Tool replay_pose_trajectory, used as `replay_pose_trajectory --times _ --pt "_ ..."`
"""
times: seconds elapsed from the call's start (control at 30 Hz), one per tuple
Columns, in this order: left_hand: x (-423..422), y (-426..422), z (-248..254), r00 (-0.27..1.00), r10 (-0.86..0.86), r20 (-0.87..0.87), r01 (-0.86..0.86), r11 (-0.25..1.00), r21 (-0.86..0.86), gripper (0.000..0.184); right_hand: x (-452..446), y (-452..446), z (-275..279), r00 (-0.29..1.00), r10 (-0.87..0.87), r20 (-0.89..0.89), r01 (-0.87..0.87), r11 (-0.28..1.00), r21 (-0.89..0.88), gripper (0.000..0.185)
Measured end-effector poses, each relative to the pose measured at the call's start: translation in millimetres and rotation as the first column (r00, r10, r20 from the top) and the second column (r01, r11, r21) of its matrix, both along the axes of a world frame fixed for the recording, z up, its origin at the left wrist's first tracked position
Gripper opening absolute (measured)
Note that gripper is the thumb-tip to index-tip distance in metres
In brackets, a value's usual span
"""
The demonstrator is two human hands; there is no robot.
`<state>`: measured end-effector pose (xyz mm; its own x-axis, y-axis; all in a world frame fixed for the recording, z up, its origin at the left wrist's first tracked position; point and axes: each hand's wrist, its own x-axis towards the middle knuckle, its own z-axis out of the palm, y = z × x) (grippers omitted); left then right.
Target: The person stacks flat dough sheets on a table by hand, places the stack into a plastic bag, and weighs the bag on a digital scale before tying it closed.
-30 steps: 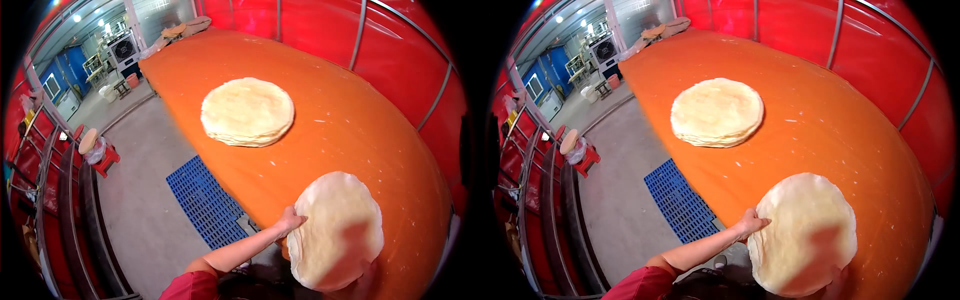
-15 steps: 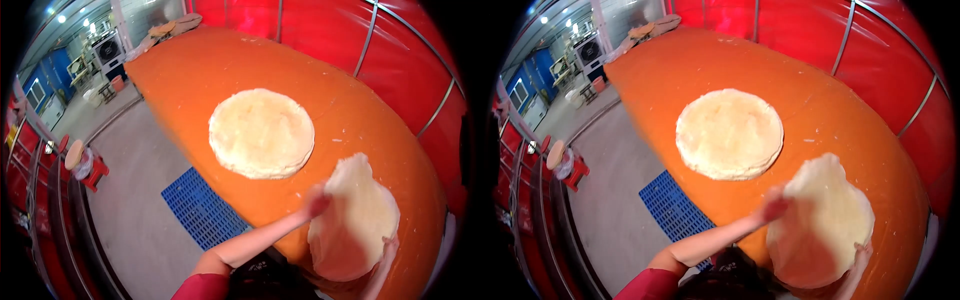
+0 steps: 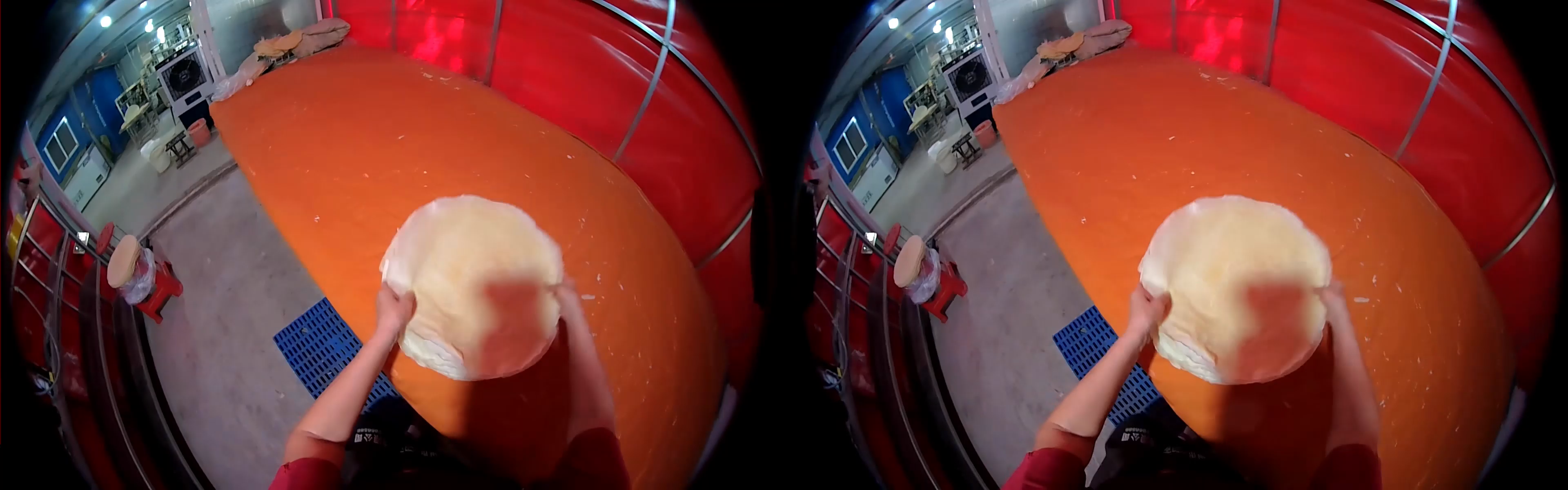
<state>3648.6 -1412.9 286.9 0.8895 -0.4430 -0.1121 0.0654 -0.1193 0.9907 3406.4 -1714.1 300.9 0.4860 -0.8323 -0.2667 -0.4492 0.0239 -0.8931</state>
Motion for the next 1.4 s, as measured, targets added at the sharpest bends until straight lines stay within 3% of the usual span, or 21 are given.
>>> replay_pose_trajectory --times 0.07,0.1,0.17,0.23,0.27,0.33,0.4,0.43,0.47,0.57,0.7,0.77,0.83,0.9,1.0,1.07,1.1,1.2,1.3,1.37,1.4 --pt "-4.6 16.0 19.4 0.966 -0.109 0.236 0.024 0.941 0.337 0.038 18.6 16.4 9.5 0.998 -0.015 0.060 0.015 1.000 -0.003 0.049" --pt "2.2 22.1 38.8 0.970 -0.219 0.104 0.148 0.876 0.459 0.053 17.2 14.8 22.1 0.998 -0.009 0.064 0.003 0.996 0.086 0.049" --pt "21.3 30.3 62.8 0.931 -0.169 0.322 0.019 0.906 0.422 0.065 8.9 12.6 43.4 1.000 0.004 -0.031 0.001 0.985 0.171 0.055" --pt "46.1 24.0 79.7 0.855 -0.197 0.480 -0.098 0.848 0.521 0.080 5.9 31.0 62.6 0.956 -0.199 0.217 0.158 0.968 0.192 0.058" --pt "59.4 12.5 59.3 0.921 -0.204 0.332 0.066 0.921 0.383 0.077 3.7 42.3 65.1 0.892 -0.303 0.335 0.240 0.946 0.216 0.060" --pt "87.5 -18.2 5.0 0.947 -0.321 0.021 0.321 0.947 0.008 0.070 0.5 54.6 39.5 0.825 -0.280 0.492 0.008 0.875 0.485 0.062" --pt "94.0 -24.4 -2.4 0.884 -0.453 0.114 0.448 0.892 0.064 0.065 7.8 66.7 17.1 0.938 -0.346 0.001 0.346 0.937 0.057 0.060" --pt "92.5 -26.3 -17.2 0.879 -0.438 0.190 0.446 0.895 -0.001 0.061 12.6 69.6 26.2 0.931 -0.365 0.014 0.361 0.925 0.120 0.060" --pt "93.1 -23.1 -12.3 0.797 -0.411 0.444 0.378 0.911 0.165 0.059 17.6 73.2 35.9 0.923 -0.383 0.034 0.371 0.910 0.187 0.060" --pt "101.5 -22.6 -22.2 0.907 -0.420 -0.038 0.402 0.888 -0.221 0.059 20.8 71.3 32.7 0.909 -0.410 0.075 0.391 0.901 0.188 0.061" --pt "143.3 -35.1 23.0 0.588 -0.611 -0.530 0.631 0.756 -0.173 0.064 9.9 55.0 18.8 0.949 -0.285 0.132 0.269 0.955 0.121 0.068" --pt "168.3 -50.1 59.5 0.233 -0.676 -0.699 0.829 0.513 -0.221 0.056 17.1 50.8 27.8 0.962 -0.263 0.074 0.258 0.963 0.075 0.071" --pt "172.4 -55.9 62.8 0.098 -0.714 -0.693 0.863 0.408 -0.298 0.056 36.0 54.9 60.3 0.966 -0.253 -0.050 0.252 0.968 -0.011 0.076" --pt "159.7 -50.7 48.6 0.205 -0.806 -0.556 0.806 0.461 -0.370 0.064 51.5 78.9 79.1 0.914 -0.325 -0.242 0.163 0.841 -0.515 0.076" --pt "151.7 -41.1 65.3 0.203 -0.752 -0.627 0.716 0.551 -0.429 0.056 114.5 149.0 139.7 0.925 -0.164 -0.343 -0.076 0.804 -0.590 0.076" --pt "143.2 -37.0 49.7 0.161 -0.752 -0.639 0.622 0.580 -0.526 0.053 168.6 208.7 141.9 0.975 0.137 0.177 -0.061 0.923 -0.381 0.075" --pt "139.9 -33.9 44.2 0.138 -0.750 -0.647 0.575 0.592 -0.564 0.052 170.6 227.8 131.7 0.977 0.209 -0.042 -0.206 0.873 -0.442 0.076" --pt "146.0 -31.6 75.3 -0.344 -0.546 -0.764 0.371 0.668 -0.645 0.059 163.9 282.8 88.7 0.702 0.297 -0.647 -0.631 0.681 -0.372 0.080" --pt "148.5 -17.1 15.5 0.087 -0.831 -0.549 0.741 0.422 -0.522 0.057 163.3 282.2 96.2 0.783 0.145 -0.604 -0.547 0.623 -0.559 0.078" --pt "147.6 -16.8 21.1 0.205 -0.972 -0.116 0.909 0.233 -0.345 0.052 158.0 287.8 98.5 0.749 0.005 -0.663 -0.581 0.488 -0.652 0.062" --pt "146.7 -17.4 26.6 0.207 -0.966 -0.154 0.911 0.248 -0.331 0.052 154.9 293.6 93.6 0.749 -0.102 -0.655 -0.563 0.424 -0.709 0.055"
